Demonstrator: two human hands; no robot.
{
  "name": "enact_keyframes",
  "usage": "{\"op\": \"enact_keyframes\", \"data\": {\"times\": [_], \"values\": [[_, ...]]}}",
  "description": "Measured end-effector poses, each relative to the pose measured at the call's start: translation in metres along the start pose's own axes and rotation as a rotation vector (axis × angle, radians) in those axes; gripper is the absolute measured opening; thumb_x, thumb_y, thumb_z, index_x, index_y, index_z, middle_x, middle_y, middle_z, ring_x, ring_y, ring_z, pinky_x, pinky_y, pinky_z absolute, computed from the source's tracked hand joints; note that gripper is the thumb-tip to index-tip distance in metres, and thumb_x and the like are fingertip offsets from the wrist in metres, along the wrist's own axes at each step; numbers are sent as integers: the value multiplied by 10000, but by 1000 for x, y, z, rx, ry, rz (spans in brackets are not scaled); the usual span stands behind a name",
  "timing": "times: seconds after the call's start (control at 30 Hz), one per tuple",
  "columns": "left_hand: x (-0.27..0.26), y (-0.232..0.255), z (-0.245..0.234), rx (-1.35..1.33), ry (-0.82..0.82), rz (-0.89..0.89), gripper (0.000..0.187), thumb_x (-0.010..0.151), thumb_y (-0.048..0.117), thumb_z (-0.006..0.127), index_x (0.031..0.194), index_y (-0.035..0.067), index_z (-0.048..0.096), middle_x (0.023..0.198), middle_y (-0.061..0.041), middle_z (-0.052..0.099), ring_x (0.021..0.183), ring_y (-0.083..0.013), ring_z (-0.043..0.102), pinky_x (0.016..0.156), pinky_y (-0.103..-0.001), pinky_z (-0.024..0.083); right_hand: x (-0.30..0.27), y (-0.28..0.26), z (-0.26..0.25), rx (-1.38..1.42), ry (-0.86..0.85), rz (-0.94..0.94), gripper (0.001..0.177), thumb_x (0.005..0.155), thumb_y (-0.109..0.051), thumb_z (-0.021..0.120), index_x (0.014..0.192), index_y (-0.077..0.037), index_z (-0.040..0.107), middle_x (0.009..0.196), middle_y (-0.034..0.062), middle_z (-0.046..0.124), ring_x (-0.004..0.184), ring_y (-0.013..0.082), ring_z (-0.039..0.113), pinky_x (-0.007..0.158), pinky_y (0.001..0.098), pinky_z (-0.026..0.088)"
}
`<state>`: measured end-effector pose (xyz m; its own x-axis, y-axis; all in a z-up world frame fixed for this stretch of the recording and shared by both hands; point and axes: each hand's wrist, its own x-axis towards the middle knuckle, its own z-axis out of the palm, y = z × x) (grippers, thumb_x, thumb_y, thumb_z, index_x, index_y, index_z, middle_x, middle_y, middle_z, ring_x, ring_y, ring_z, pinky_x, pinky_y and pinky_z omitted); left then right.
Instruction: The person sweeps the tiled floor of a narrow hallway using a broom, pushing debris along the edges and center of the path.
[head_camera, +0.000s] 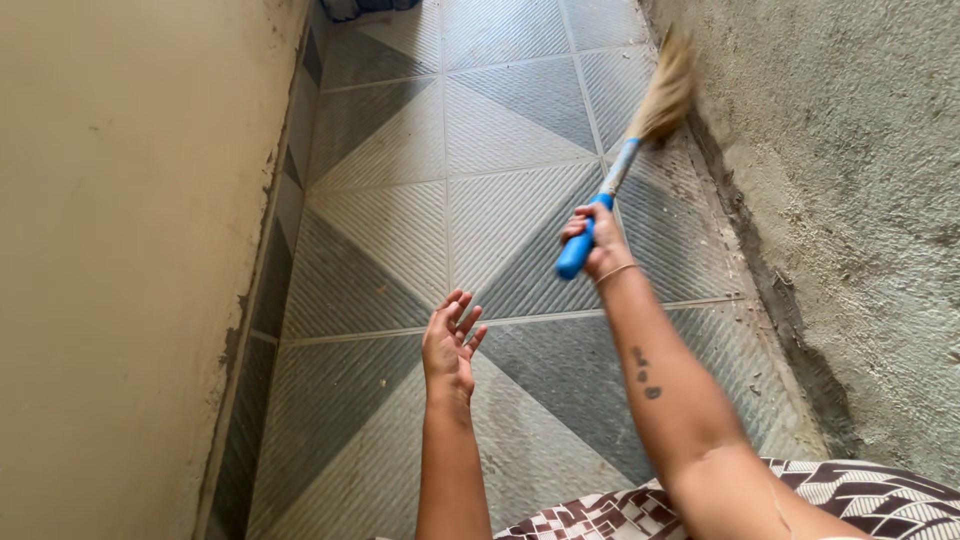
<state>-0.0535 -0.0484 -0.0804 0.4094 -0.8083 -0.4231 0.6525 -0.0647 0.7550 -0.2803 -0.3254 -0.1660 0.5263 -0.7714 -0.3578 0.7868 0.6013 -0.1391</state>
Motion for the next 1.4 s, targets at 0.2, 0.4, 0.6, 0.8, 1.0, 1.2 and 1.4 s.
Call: {"op": "enact_keyframes", "data": {"times": [0.2, 0.4, 0.6, 0.8, 1.0, 1.2, 1.4], "values": [[2, 2, 16, 11, -17, -3, 407, 930, 259, 566, 1307, 124, 638, 1308, -48, 685, 1135, -217, 654, 914, -411, 499, -40, -7, -13, -325, 98, -158, 107, 865, -85, 617, 950, -119, 563, 653, -13, 481, 475, 58, 428, 424, 215, 407], [-6, 3, 38, 34, -46, -4, 402, 933, 257, 568, 1306, 121, 629, 1300, -56, 684, 1137, -216, 659, 913, -395, 511, -34, -1, 2, 6, 15, 133, 133, 933, -35, 619, 957, -79, 496, 680, -23, 455, 522, 70, 448, 472, 223, 437], [-6, 3, 51, 36, -84, 10, 398, 933, 256, 562, 1301, 117, 629, 1296, -62, 683, 1118, -224, 659, 897, -403, 517, -68, 26, 27, -343, 86, -92, 90, 872, -70, 606, 937, -116, 564, 634, -18, 480, 466, 60, 421, 410, 208, 401], [14, -2, 42, -32, -97, 45, 405, 930, 243, 566, 1305, 103, 627, 1294, -81, 686, 1134, -215, 653, 895, -398, 524, -94, 143, 92, -40, 244, -118, 164, 877, -100, 598, 786, -80, 463, 614, 42, 496, 518, 162, 498, 512, 324, 517], [19, 4, 35, -65, -90, 62, 402, 942, 250, 568, 1308, 97, 627, 1291, -91, 689, 1139, -253, 665, 953, -417, 530, -128, 134, 126, 55, -92, 158, 146, 884, -88, 604, 833, -62, 469, 624, 10, 498, 521, 128, 519, 534, 313, 536], [11, 5, 34, 3, -60, 29, 415, 933, 263, 552, 1317, 123, 620, 1284, -53, 692, 1110, -220, 662, 932, -409, 491, -127, 123, 140, 174, -208, 197, 107, 899, -76, 628, 916, -19, 539, 653, -2, 508, 513, 85, 505, 487, 223, 482], [38, -19, 8, -348, -286, 101, 393, 1000, 211, 611, 1346, 23, 606, 1178, -131, 689, 1132, -234, 657, 1108, -389, 480, -163, 224, 147, 65, 207, -86, 144, 885, -107, 625, 822, -49, 509, 663, 64, 547, 555, 170, 552, 555, 314, 531]]}}
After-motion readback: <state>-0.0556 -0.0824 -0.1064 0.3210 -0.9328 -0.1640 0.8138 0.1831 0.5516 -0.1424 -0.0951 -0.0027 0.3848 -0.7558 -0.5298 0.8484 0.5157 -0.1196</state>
